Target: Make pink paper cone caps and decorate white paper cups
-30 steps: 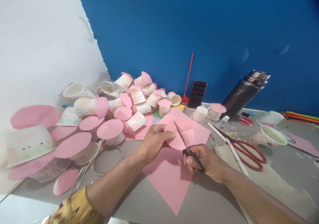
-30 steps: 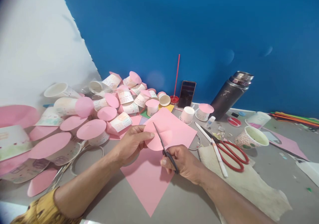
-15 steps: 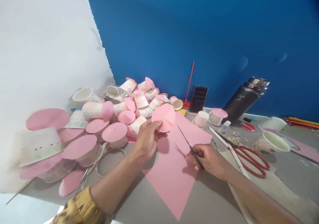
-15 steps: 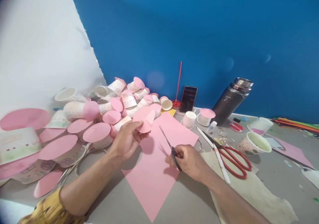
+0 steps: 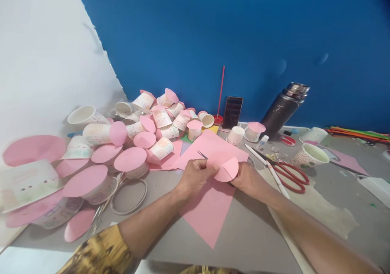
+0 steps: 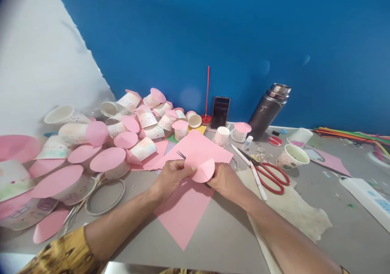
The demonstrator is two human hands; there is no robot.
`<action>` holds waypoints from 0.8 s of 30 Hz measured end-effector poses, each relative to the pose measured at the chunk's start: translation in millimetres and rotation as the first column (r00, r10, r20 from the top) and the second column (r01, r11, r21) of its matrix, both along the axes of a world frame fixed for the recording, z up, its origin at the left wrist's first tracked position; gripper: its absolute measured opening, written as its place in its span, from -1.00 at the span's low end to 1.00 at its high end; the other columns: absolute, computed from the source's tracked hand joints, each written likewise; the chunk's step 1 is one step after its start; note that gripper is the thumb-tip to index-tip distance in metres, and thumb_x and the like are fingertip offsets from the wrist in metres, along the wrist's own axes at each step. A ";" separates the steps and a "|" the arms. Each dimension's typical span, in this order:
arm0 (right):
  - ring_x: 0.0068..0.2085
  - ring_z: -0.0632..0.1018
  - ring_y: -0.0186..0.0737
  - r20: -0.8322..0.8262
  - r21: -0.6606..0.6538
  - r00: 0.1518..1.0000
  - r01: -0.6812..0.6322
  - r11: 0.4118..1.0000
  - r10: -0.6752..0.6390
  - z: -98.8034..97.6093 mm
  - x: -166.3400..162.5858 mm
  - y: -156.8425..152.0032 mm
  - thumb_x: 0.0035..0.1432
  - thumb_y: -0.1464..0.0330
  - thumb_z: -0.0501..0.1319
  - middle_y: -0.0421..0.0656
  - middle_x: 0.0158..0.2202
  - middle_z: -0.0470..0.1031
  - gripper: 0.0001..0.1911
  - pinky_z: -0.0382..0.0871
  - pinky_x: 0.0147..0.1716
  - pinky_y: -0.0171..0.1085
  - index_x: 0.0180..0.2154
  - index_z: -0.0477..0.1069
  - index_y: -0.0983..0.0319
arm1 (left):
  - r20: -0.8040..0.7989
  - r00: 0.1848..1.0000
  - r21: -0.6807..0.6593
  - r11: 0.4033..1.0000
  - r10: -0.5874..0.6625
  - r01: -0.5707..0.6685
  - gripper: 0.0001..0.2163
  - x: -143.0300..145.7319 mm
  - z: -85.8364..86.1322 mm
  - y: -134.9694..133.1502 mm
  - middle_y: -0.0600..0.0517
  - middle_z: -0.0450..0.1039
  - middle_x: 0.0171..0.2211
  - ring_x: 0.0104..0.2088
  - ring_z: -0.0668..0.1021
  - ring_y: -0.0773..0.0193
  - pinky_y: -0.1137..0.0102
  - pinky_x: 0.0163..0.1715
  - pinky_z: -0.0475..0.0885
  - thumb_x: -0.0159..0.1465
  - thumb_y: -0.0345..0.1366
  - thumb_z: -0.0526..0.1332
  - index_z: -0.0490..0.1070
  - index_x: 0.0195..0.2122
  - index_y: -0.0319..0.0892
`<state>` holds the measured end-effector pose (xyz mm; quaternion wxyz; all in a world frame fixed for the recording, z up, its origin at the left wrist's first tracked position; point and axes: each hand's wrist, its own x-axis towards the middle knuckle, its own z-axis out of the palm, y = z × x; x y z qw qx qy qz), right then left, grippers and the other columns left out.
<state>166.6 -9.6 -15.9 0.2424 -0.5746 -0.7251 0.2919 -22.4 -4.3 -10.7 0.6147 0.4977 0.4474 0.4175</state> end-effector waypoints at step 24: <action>-0.28 0.48 -0.18 0.337 0.067 0.941 -0.003 0.998 -0.020 4.2 11.7 11.3 0.23 0.38 0.23 -0.09 -0.30 0.46 -0.87 0.17 -0.30 -0.29 -0.36 0.52 0.24 | -0.012 0.995 0.012 0.995 0.099 -0.099 -0.73 -5.6 -7.5 8.3 0.10 0.30 -0.60 -0.56 0.35 0.36 0.43 -0.58 0.26 0.12 -0.14 0.35 0.36 -0.54 -0.20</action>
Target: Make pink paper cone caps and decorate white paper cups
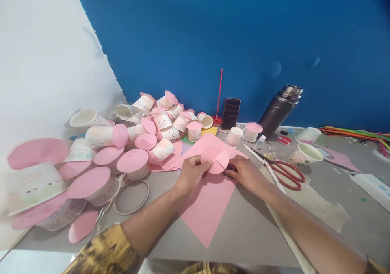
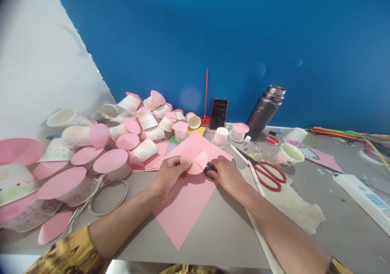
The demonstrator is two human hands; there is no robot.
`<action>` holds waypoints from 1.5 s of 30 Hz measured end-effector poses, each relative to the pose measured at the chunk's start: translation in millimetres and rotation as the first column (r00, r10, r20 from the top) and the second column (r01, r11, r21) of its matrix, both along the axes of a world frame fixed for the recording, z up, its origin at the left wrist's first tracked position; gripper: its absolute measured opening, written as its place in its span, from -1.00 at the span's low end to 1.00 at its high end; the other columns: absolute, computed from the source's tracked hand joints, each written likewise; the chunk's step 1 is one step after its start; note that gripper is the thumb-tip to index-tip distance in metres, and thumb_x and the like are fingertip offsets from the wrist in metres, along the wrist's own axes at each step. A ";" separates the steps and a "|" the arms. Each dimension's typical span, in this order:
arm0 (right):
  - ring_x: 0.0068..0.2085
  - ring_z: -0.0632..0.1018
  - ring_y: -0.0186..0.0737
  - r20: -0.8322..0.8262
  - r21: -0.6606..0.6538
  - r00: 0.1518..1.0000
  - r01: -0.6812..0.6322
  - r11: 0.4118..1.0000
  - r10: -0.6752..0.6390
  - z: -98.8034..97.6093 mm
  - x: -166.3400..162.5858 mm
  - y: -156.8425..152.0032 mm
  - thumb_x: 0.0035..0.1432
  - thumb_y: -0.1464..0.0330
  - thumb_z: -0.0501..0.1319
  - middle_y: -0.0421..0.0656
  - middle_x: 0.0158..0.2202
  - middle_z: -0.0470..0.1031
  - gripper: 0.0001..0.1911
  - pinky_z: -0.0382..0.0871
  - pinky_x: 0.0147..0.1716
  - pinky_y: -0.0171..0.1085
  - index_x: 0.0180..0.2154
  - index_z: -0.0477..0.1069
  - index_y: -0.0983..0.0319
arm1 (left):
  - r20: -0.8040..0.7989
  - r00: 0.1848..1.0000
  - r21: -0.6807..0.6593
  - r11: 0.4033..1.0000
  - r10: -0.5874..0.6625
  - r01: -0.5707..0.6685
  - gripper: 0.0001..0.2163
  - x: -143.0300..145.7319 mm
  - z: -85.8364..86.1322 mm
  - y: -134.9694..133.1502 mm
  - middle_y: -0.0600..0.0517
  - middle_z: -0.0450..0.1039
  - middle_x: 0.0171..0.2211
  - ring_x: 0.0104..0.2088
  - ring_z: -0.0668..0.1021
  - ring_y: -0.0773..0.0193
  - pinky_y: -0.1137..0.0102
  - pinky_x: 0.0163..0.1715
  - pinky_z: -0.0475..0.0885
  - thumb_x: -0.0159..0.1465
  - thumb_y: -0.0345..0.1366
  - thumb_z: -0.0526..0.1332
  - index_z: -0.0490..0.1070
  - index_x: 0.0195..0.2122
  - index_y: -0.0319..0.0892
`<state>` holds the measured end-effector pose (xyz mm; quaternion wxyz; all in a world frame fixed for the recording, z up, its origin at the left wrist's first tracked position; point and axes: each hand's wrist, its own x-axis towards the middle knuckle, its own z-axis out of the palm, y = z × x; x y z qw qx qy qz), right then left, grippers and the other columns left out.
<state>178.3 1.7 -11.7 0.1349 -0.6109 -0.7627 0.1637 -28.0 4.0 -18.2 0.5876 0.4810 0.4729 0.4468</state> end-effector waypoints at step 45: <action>-0.49 0.38 -0.33 -0.800 -0.175 0.593 -0.081 0.981 -0.094 1.3 -15.8 -17.9 0.14 -0.09 0.30 -0.16 -0.43 0.51 -0.51 0.23 -0.50 -0.32 -0.34 0.45 0.24 | 0.259 0.965 -0.127 0.989 -0.044 0.079 -0.73 3.4 4.7 -2.5 0.08 0.46 -0.46 -0.44 0.45 0.36 0.41 -0.38 0.38 0.01 -0.27 0.50 0.54 -0.31 -0.23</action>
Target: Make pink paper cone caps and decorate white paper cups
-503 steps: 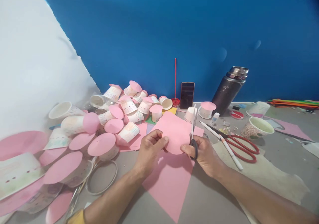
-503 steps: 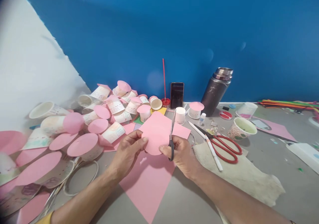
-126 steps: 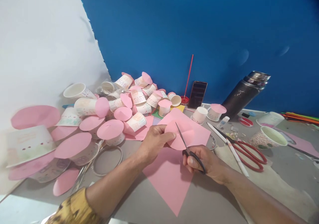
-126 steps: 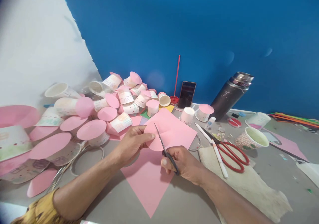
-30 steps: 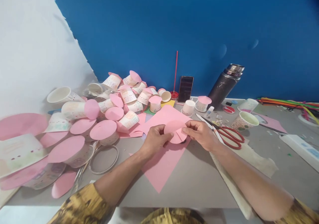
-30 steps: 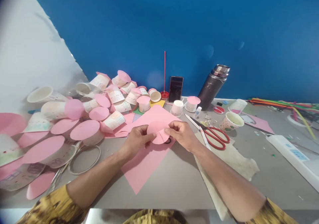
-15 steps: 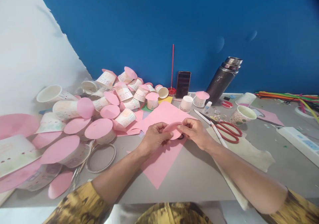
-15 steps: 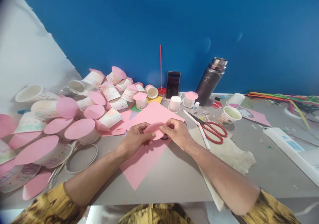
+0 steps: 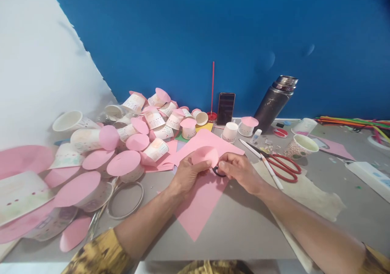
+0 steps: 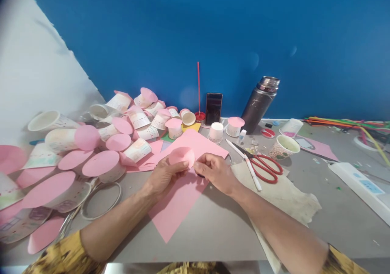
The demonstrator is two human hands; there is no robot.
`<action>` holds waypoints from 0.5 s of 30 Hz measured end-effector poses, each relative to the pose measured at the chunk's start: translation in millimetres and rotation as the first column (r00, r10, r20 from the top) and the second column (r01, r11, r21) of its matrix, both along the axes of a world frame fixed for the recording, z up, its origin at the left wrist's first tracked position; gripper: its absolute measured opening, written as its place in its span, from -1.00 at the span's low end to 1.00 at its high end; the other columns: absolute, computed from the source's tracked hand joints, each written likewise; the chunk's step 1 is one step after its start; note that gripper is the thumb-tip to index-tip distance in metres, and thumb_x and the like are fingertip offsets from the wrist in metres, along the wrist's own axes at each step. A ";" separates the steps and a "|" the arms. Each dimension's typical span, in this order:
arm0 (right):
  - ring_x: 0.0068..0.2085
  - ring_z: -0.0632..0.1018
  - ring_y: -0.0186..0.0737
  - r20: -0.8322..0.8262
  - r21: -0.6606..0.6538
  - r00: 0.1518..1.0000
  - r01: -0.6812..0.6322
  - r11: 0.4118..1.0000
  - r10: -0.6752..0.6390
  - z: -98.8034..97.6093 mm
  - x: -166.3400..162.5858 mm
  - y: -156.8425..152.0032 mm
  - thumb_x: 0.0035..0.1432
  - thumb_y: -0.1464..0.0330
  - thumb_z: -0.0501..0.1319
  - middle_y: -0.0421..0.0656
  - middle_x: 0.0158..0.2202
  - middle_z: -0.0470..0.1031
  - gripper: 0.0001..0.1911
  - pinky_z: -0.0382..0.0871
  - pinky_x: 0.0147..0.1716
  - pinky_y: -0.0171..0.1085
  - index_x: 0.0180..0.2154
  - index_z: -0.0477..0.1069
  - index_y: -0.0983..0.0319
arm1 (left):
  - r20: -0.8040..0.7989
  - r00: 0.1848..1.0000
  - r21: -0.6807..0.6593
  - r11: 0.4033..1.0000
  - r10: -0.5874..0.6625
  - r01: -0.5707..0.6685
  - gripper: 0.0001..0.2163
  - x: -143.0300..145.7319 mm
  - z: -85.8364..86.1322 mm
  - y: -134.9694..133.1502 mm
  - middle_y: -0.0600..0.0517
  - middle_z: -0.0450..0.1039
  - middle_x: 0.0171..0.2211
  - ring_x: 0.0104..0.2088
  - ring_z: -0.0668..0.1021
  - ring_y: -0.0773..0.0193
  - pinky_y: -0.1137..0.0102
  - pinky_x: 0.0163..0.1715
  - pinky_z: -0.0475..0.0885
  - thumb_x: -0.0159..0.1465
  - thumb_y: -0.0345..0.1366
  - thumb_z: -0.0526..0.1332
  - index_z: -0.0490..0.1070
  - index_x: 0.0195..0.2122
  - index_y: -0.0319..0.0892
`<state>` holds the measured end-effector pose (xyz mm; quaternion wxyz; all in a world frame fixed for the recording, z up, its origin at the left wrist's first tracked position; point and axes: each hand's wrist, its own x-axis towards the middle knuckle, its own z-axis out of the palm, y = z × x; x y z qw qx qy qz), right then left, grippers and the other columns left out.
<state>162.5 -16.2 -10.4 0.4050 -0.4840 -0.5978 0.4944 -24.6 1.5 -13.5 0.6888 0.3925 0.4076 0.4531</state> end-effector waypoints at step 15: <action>-0.55 0.20 -0.37 0.299 0.074 0.954 -0.017 0.997 -0.006 13.7 -4.8 -6.9 -0.03 0.31 0.23 -0.32 -0.63 0.21 -0.77 0.03 -0.55 -0.32 -0.59 0.21 0.17 | -0.283 0.955 0.136 0.982 -0.091 0.134 -0.58 -13.8 17.2 2.7 0.14 0.39 -0.48 -0.48 0.40 0.37 0.47 -0.45 0.24 0.04 -0.16 0.45 0.49 -0.09 -0.16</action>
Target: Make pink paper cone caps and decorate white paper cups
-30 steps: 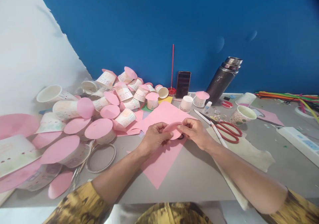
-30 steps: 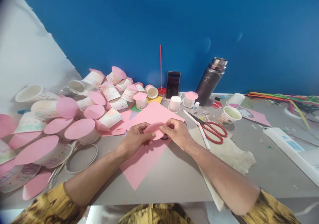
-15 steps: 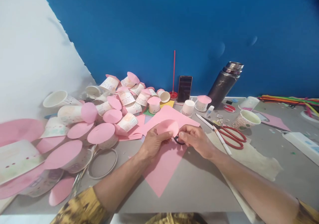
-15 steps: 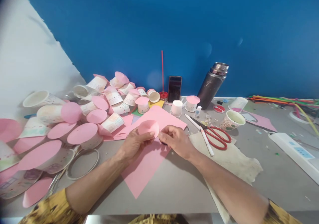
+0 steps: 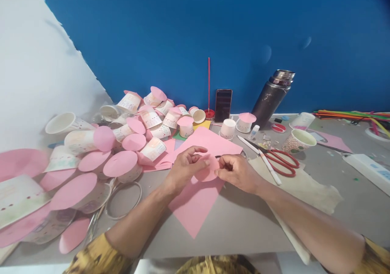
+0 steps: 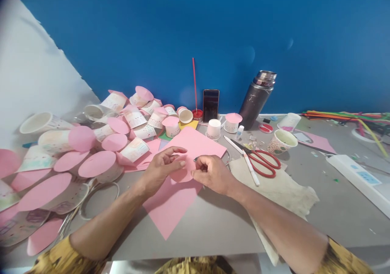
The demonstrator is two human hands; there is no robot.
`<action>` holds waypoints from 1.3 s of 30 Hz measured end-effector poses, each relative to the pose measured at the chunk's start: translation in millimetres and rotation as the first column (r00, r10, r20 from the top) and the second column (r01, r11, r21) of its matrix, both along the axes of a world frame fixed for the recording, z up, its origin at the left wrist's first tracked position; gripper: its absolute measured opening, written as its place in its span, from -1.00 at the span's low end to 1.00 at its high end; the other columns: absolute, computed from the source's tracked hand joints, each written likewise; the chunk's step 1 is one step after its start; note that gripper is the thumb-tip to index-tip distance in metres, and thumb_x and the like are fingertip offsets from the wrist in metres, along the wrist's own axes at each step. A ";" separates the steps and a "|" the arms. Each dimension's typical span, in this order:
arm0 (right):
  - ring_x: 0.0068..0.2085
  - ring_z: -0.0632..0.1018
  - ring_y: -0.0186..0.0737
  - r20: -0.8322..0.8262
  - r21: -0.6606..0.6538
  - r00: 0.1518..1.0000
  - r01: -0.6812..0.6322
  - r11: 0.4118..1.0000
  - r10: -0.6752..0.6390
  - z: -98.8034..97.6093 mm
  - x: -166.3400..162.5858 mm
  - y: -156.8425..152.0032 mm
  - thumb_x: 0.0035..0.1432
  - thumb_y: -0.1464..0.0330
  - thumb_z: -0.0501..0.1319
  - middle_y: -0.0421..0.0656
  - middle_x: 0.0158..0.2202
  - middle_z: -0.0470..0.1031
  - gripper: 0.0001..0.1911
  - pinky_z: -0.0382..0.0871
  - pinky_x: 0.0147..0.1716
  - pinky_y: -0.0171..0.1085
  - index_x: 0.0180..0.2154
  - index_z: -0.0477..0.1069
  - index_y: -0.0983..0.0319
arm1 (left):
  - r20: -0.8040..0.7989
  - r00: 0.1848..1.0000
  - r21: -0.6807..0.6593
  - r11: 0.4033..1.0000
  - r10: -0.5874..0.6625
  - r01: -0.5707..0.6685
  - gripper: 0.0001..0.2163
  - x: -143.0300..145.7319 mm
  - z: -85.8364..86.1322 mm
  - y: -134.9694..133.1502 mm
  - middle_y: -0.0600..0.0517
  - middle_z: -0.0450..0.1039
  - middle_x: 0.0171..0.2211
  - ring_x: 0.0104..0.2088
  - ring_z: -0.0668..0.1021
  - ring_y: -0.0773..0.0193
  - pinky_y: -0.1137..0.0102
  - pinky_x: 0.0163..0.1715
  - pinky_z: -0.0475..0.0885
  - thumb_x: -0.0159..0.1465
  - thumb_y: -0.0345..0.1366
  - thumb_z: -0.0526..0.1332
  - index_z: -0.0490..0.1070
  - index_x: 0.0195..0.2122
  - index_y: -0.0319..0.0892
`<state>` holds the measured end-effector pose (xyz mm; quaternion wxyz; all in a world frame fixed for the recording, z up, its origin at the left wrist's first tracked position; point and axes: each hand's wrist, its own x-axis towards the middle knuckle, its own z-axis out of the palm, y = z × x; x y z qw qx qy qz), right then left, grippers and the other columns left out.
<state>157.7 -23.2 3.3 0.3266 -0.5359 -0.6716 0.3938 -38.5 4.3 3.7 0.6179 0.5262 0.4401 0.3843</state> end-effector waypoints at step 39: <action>-0.51 0.22 -0.35 0.116 0.074 0.991 -0.074 0.995 0.065 -7.4 -1.2 -0.1 0.03 0.33 0.23 -0.30 -0.59 0.25 -0.70 0.04 -0.51 -0.31 -0.60 0.13 0.18 | -0.267 0.956 -0.032 0.993 -0.120 0.116 -0.91 -0.3 7.5 -4.6 0.09 0.42 -0.52 -0.51 0.36 0.34 0.44 -0.53 0.16 0.02 -0.30 0.31 0.54 -0.47 -0.20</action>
